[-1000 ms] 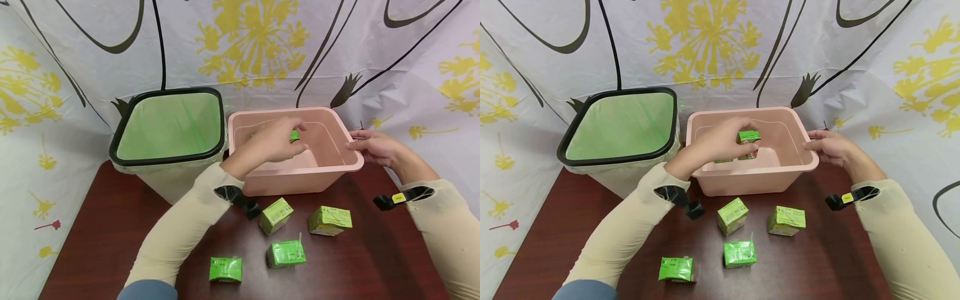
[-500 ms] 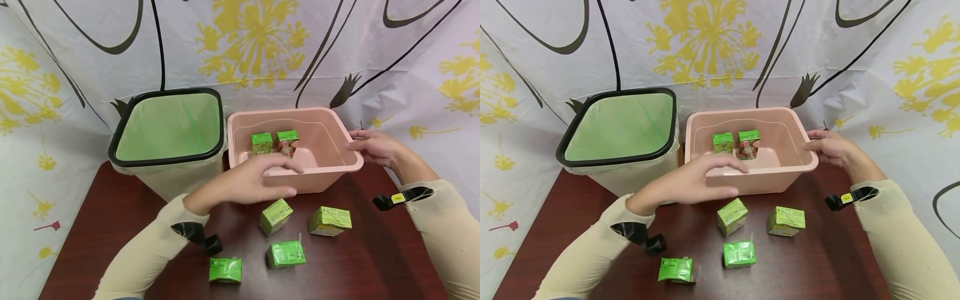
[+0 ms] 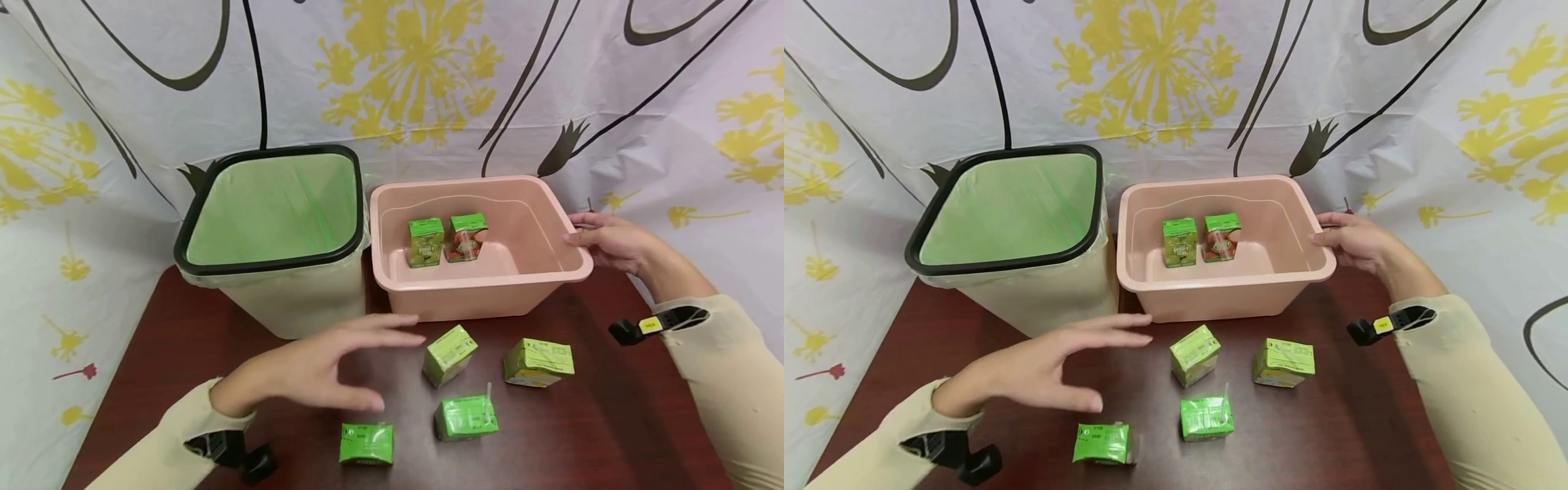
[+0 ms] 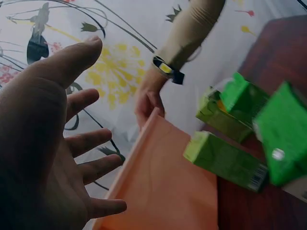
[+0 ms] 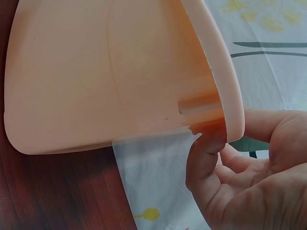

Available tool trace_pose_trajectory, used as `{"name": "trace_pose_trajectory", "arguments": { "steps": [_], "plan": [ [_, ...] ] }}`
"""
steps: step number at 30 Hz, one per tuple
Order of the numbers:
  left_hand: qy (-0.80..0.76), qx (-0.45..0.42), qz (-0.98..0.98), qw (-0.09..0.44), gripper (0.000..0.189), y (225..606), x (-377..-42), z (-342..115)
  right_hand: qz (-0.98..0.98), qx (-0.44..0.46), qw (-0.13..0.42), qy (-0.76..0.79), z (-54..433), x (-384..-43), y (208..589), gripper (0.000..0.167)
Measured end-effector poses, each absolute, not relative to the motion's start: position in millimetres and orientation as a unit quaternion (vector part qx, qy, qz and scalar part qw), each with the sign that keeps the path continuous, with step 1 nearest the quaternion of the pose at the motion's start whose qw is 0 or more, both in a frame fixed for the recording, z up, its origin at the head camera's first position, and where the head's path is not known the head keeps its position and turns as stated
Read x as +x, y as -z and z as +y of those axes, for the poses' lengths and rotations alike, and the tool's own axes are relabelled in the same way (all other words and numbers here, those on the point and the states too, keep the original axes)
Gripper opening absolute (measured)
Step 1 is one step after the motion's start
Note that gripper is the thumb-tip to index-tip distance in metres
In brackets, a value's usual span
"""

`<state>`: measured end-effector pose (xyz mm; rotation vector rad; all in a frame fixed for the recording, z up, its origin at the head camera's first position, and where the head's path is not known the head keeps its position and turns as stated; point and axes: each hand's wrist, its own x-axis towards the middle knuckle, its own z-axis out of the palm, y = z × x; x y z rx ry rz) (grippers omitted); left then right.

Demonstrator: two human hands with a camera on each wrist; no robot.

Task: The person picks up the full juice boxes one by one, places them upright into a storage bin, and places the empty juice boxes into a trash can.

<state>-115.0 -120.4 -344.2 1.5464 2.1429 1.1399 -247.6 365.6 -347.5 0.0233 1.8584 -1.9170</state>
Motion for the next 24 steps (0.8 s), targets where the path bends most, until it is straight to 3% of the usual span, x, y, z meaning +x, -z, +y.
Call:
{"name": "trace_pose_trajectory", "arguments": {
  "steps": [10, 24],
  "plan": [
    [-0.376, 0.498, 0.771, 0.122, 0.077, 377.8, -81.4, -151.4, 0.693, 0.02, 0.229, 0.684, 362.8, -246.3, 344.8, 0.025],
    [-0.459, 0.48, 0.743, 0.079, 0.073, 446.1, -63.0, -155.4, 0.697, 0.026, 0.224, 0.68, 362.4, -245.3, 344.8, 0.023]
  ]
}}
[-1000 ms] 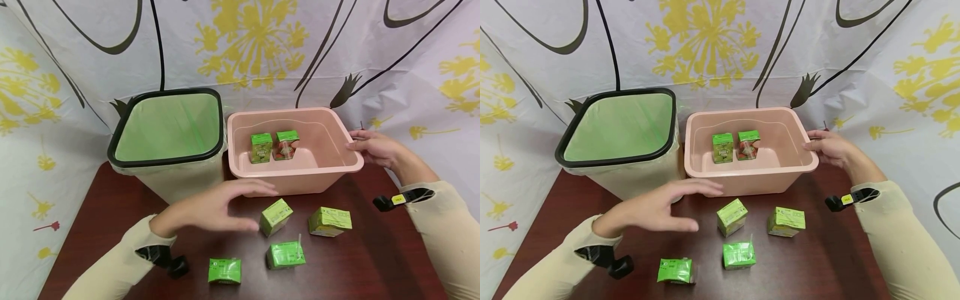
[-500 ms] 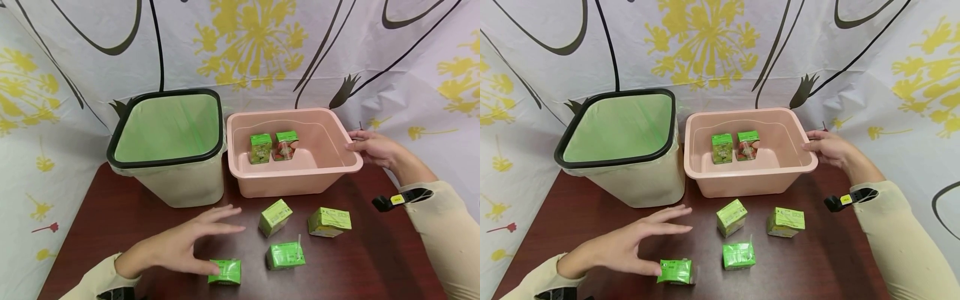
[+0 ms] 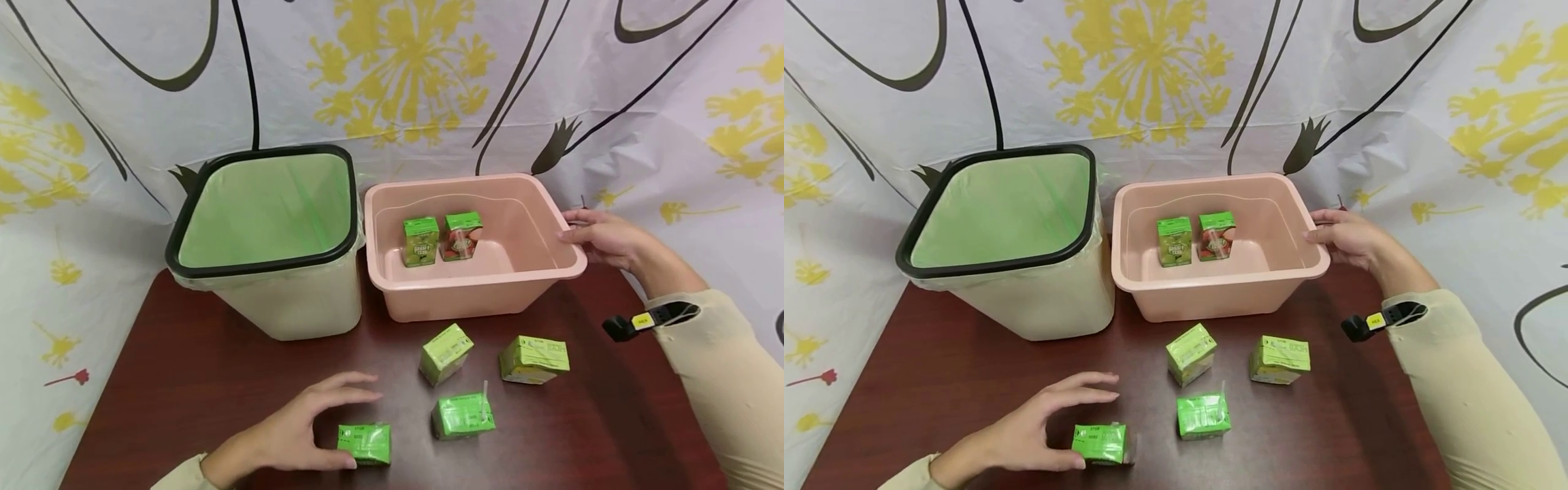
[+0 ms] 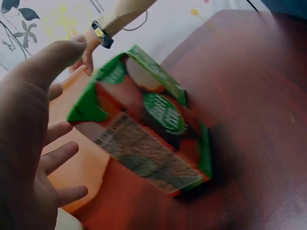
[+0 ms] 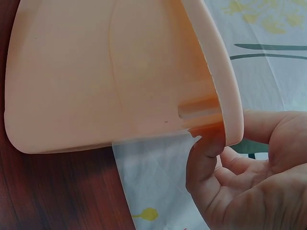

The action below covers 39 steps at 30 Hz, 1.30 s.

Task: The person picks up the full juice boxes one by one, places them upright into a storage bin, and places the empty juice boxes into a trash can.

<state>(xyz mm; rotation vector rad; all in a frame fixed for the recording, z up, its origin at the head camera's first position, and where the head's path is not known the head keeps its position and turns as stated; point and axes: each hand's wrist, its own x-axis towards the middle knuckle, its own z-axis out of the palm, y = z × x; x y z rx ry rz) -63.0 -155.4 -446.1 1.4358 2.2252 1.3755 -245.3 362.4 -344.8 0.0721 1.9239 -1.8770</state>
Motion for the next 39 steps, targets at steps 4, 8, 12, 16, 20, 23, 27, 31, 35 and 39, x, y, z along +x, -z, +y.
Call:
{"name": "trace_pose_trajectory", "arguments": {
  "steps": [4, 8, 12, 16, 20, 23, 27, 31, 35, 39],
  "plan": [
    [-0.476, 0.48, 0.734, 0.071, 0.072, 457.9, -60.6, -151.0, 0.701, 0.026, 0.226, 0.676, 360.8, -245.8, 343.6, 0.023],
    [-0.48, 0.48, 0.73, 0.082, 0.077, 465.7, -58.0, -143.5, 0.707, 0.026, 0.223, 0.67, 360.4, -246.1, 343.1, 0.023],
    [-0.485, 0.483, 0.725, 0.077, 0.078, 470.2, -54.8, -137.1, 0.702, 0.026, 0.223, 0.676, 360.0, -246.5, 343.3, 0.024],
    [-0.498, 0.486, 0.715, 0.071, 0.075, 474.4, -50.0, -134.2, 0.701, 0.027, 0.222, 0.678, 359.8, -247.0, 343.9, 0.022],
    [-0.511, 0.481, 0.709, 0.074, 0.067, 477.7, -45.8, -132.8, 0.703, 0.029, 0.22, 0.676, 360.0, -247.2, 344.0, 0.022],
    [-0.517, 0.469, 0.711, 0.083, 0.059, 479.3, -44.7, -132.0, 0.709, 0.029, 0.22, 0.67, 360.1, -247.0, 343.8, 0.022],
    [-0.521, 0.463, 0.711, 0.094, 0.052, 479.6, -44.3, -131.3, 0.716, 0.032, 0.221, 0.661, 359.9, -246.6, 343.6, 0.021],
    [-0.523, 0.463, 0.709, 0.094, 0.052, 478.5, -43.5, -130.1, 0.72, 0.034, 0.221, 0.657, 359.8, -246.1, 343.6, 0.023],
    [-0.519, 0.455, 0.718, 0.094, 0.054, 477.3, -41.9, -128.5, 0.719, 0.029, 0.221, 0.658, 360.6, -245.5, 344.2, 0.022],
    [-0.529, 0.429, 0.723, 0.114, 0.054, 476.4, -39.3, -128.1, 0.715, 0.025, 0.22, 0.663, 360.6, -245.4, 344.7, 0.022]
  ]
}}
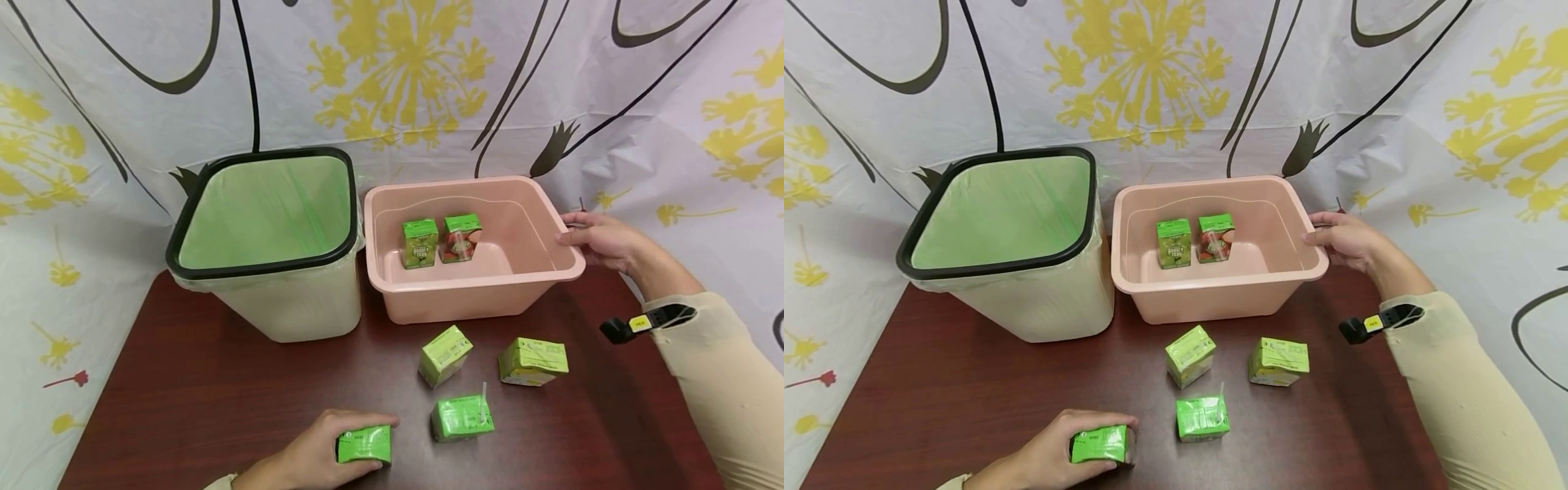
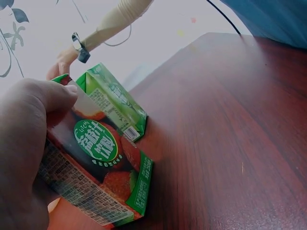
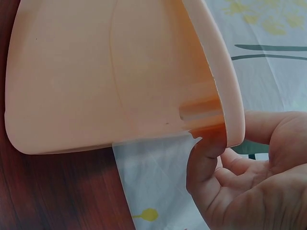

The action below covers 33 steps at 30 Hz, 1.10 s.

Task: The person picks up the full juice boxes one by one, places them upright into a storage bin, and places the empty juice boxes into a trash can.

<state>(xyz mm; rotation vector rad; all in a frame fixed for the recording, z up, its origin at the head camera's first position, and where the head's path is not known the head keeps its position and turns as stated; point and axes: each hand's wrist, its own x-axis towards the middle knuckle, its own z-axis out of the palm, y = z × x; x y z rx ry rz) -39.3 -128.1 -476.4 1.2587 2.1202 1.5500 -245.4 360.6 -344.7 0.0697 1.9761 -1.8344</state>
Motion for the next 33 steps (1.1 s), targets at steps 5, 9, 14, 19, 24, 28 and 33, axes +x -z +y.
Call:
{"name": "trace_pose_trajectory", "arguments": {
  "steps": [5, 9, 14, 19, 24, 28, 33],
  "plan": [
    [-0.538, 0.409, 0.727, 0.124, 0.051, 472.6, -38.0, -128.4, 0.716, 0.027, 0.219, 0.663, 360.1, -244.8, 345.1, 0.022],
    [-0.544, 0.394, 0.729, 0.131, 0.049, 463.0, -38.6, -130.3, 0.72, 0.032, 0.22, 0.657, 360.1, -244.1, 345.2, 0.023],
    [-0.535, 0.388, 0.739, 0.128, 0.05, 447.1, -41.0, -132.3, 0.717, 0.03, 0.217, 0.662, 361.0, -243.4, 344.7, 0.022],
    [-0.539, 0.373, 0.743, 0.135, 0.048, 433.7, -44.0, -133.5, 0.715, 0.027, 0.217, 0.664, 359.5, -243.6, 344.1, 0.022],
    [-0.552, 0.358, 0.74, 0.14, 0.047, 419.3, -51.3, -132.6, 0.711, 0.025, 0.218, 0.668, 360.1, -243.7, 343.9, 0.023],
    [-0.57, 0.34, 0.734, 0.147, 0.048, 406.7, -56.9, -131.3, 0.71, 0.027, 0.218, 0.669, 360.1, -244.1, 344.1, 0.023],
    [-0.577, 0.32, 0.737, 0.145, 0.048, 388.9, -64.4, -127.4, 0.711, 0.029, 0.219, 0.668, 360.7, -244.3, 344.6, 0.023]
  ]
}}
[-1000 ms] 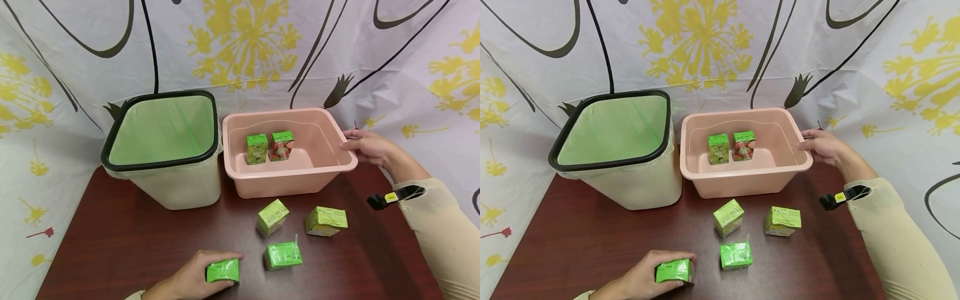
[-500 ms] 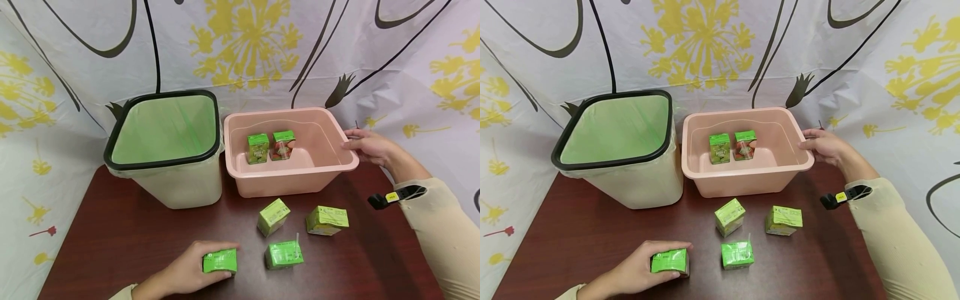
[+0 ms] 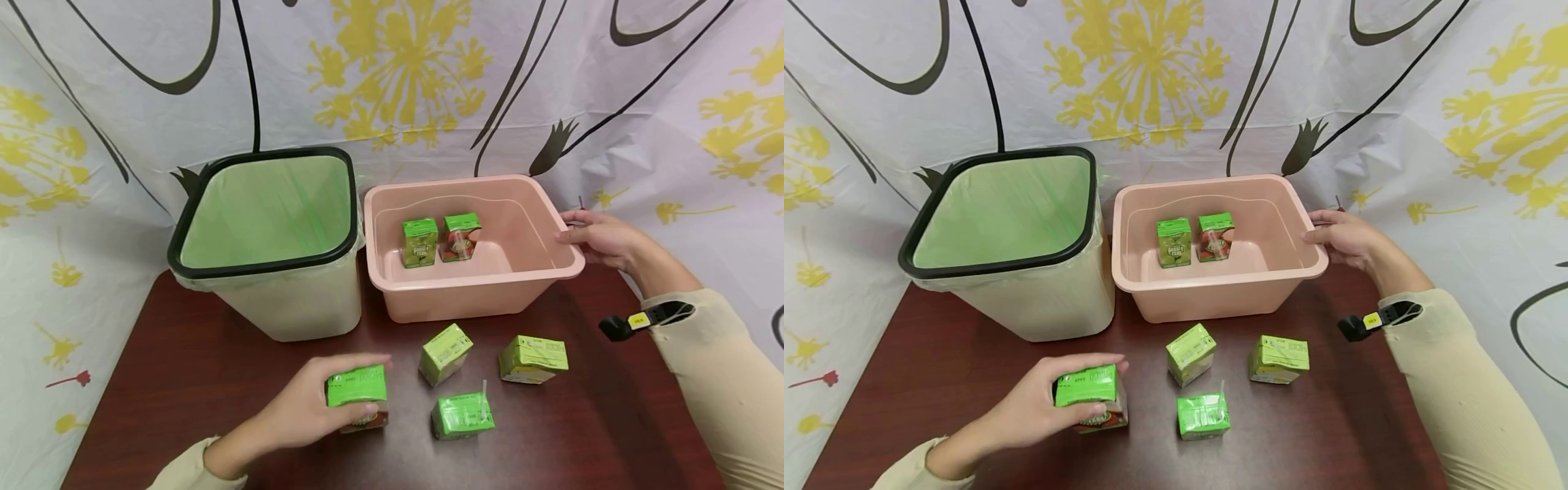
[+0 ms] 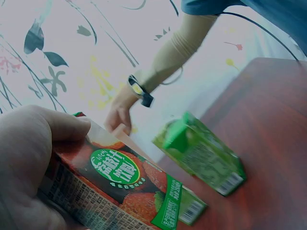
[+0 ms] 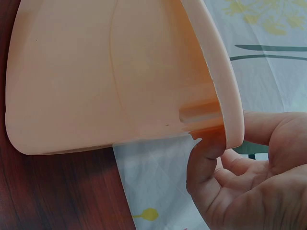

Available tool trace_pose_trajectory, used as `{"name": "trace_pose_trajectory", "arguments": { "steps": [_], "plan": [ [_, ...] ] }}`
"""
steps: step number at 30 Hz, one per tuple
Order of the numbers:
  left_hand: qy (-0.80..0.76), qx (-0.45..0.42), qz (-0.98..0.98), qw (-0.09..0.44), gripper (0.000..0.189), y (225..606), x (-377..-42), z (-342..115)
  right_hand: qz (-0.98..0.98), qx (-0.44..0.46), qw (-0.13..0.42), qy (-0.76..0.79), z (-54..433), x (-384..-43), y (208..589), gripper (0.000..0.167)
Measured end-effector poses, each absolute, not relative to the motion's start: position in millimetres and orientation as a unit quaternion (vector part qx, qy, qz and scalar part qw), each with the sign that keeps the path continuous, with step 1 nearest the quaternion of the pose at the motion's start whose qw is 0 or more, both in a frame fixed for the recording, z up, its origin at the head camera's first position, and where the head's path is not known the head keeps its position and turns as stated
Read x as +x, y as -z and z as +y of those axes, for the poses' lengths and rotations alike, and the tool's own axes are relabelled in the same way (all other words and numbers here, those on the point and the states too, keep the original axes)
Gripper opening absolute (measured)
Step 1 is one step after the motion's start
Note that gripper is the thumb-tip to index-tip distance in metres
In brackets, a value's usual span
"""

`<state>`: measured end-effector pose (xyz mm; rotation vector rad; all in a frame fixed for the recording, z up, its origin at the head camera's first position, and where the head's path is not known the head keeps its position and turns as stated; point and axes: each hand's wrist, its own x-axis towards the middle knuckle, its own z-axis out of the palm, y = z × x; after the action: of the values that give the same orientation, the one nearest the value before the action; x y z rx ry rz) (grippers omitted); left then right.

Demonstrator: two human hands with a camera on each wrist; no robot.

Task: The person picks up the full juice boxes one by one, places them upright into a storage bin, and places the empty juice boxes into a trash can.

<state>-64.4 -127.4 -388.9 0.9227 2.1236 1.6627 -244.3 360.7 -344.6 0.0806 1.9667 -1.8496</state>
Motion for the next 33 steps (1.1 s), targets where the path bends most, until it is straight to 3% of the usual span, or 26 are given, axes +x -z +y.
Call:
{"name": "trace_pose_trajectory", "arguments": {
  "steps": [14, 26, 33],
  "plan": [
    [-0.582, 0.319, 0.736, 0.132, 0.049, 338.1, -93.2, -104.2, 0.715, 0.034, 0.219, 0.663, 359.1, -245.1, 345.0, 0.023],
    [-0.594, 0.34, 0.721, 0.109, 0.048, 308.3, -123.2, -59.6, 0.73, 0.038, 0.216, 0.647, 358.1, -245.6, 342.5, 0.024],
    [-0.598, 0.329, 0.721, 0.121, 0.047, 288.8, -141.2, -30.7, 0.736, 0.039, 0.216, 0.64, 357.6, -244.3, 342.9, 0.024]
  ]
}}
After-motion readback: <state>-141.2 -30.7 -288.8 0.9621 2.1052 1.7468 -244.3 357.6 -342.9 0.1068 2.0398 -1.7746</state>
